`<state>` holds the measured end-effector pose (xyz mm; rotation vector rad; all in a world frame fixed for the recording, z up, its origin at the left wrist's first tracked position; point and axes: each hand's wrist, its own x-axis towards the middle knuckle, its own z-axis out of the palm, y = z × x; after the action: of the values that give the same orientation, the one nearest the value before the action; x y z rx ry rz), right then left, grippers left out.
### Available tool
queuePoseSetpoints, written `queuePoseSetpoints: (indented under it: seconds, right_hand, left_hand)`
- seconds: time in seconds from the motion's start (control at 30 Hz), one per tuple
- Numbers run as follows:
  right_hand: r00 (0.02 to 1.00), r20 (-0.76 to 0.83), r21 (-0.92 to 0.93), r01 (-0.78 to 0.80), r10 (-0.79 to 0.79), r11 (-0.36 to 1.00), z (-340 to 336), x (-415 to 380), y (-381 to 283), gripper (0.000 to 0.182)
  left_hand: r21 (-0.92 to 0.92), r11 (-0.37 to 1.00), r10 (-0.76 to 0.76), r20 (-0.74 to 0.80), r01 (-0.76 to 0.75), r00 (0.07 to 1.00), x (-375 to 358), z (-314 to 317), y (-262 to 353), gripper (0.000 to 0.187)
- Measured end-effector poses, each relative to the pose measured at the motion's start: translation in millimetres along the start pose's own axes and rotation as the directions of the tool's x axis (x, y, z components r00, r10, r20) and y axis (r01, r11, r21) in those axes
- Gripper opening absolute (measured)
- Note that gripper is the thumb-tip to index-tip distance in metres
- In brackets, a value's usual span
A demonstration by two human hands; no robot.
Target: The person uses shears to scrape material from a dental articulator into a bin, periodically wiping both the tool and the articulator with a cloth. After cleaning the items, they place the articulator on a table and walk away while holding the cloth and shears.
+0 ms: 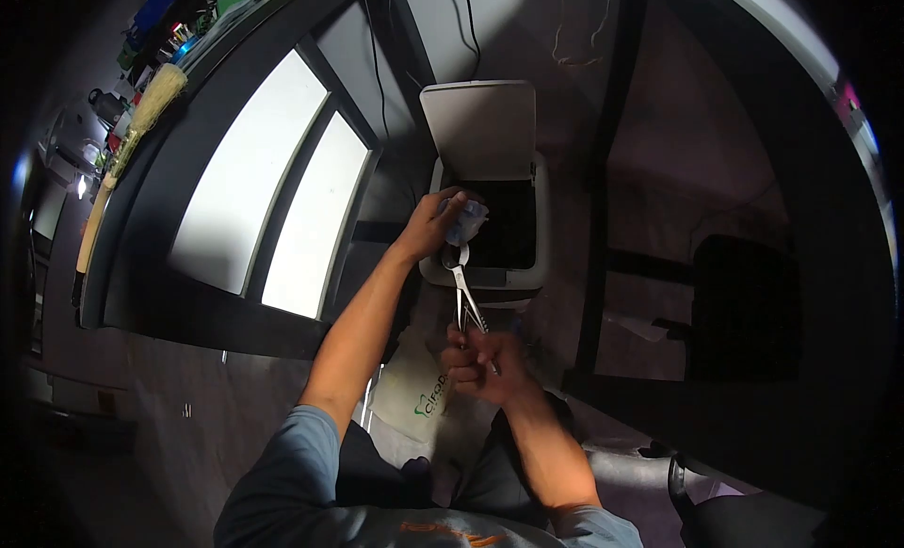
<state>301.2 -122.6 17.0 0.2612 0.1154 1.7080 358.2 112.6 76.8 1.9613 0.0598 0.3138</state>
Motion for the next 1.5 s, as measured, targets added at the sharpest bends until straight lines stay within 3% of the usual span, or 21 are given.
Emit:
queuePoseSetpoints:
  seconds: [0.2,0.53,0.9,1.1,1.3,1.4,1.5]
  right_hand:
    - [0.999,-0.014,0.004,0.039,-0.039,0.999,0,6,-1,0.034]
    - [0.997,0.064,0.044,0.041,-0.044,0.998,-3,6,-3,0.032]
    - [0.998,0.05,0.053,0.032,-0.035,0.998,-2,6,-3,0.033]
    - [0.998,0.051,0.051,0.045,-0.048,0.998,-1,9,0,0.032]
    - [0.993,-0.091,-0.132,0.059,-0.071,0.989,17,11,6,0.051]
    - [0.991,-0.088,-0.196,0.084,-0.103,0.977,15,15,7,0.063]
    - [0.987,-0.085,-0.223,0.113,-0.135,0.968,7,17,2,0.066]
  left_hand:
    - [-0.123,0.992,-0.042,-0.001,0.042,0.999,3,8,-13,0.041]
    - [-0.099,0.995,-0.026,0.024,0.028,0.999,11,6,-9,0.041]
    - [-0.049,0.997,-0.064,0.064,0.067,0.996,11,-1,2,0.042]
    - [-0.026,1.0,-0.009,0.096,0.012,0.995,15,0,2,0.043]
    - [0.038,0.993,-0.119,0.097,0.116,0.988,11,0,-7,0.044]
    - [-0.009,0.99,-0.141,-0.046,0.14,0.989,7,12,-16,0.045]
    - [-0.318,0.884,-0.408,-0.167,0.343,0.897,9,19,-30,0.05]
